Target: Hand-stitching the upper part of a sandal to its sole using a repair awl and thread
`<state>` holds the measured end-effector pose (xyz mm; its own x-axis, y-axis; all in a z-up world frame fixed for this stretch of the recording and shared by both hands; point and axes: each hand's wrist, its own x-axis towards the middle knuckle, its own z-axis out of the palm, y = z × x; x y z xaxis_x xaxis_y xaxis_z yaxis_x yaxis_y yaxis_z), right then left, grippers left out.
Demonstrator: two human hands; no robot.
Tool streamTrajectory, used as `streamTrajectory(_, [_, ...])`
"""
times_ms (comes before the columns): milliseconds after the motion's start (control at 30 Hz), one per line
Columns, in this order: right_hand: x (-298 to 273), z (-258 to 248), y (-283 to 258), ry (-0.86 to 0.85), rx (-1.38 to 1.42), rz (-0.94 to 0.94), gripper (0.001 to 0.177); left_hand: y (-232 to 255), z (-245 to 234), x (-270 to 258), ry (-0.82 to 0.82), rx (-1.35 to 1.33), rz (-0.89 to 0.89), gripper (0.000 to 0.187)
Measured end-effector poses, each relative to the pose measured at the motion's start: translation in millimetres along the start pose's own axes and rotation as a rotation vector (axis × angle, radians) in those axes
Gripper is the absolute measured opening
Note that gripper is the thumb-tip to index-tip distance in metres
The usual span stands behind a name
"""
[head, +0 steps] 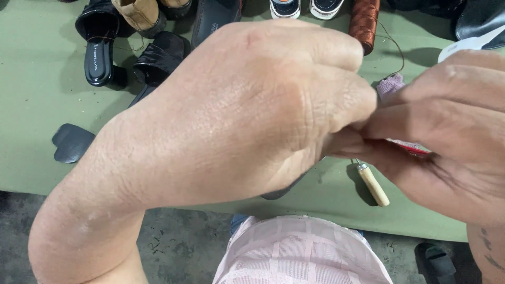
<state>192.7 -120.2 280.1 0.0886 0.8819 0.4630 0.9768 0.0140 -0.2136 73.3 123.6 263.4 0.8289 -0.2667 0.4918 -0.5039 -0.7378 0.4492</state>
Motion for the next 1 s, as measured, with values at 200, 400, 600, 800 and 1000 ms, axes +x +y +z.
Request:
streamTrajectory(200, [-17.8, -6.4, 17.5, -0.137, -0.022, -0.009, 0.030, -12.7, 5.1, 0.7, 0.069, -0.111, -0.002, 0.013])
streamTrajectory(400, [-108.5, 49.9, 48.3, 0.142, 0.068, 0.407, 0.050, -35.4, 22.3, -27.6, 0.134, -0.230, -0.025, 0.014])
streamTrajectory(600, [-241.5, 148.6, 43.5, -0.291, -0.052, 1.190, 0.055, -39.2, 148.5, -148.1, -0.509, -0.439, -1.339, 0.034])
streamTrajectory(800, [-277.9, 168.4, 37.7, -0.318, -0.224, 1.144, 0.054, 15.4, 215.4, -164.7, -0.077, -0.536, -1.211, 0.025])
streamTrajectory(1000, [-264.0, 154.8, 45.9, -0.262, -0.046, 1.209, 0.040, 11.9, 216.9, -148.7, -0.151, -0.331, -0.934, 0.042])
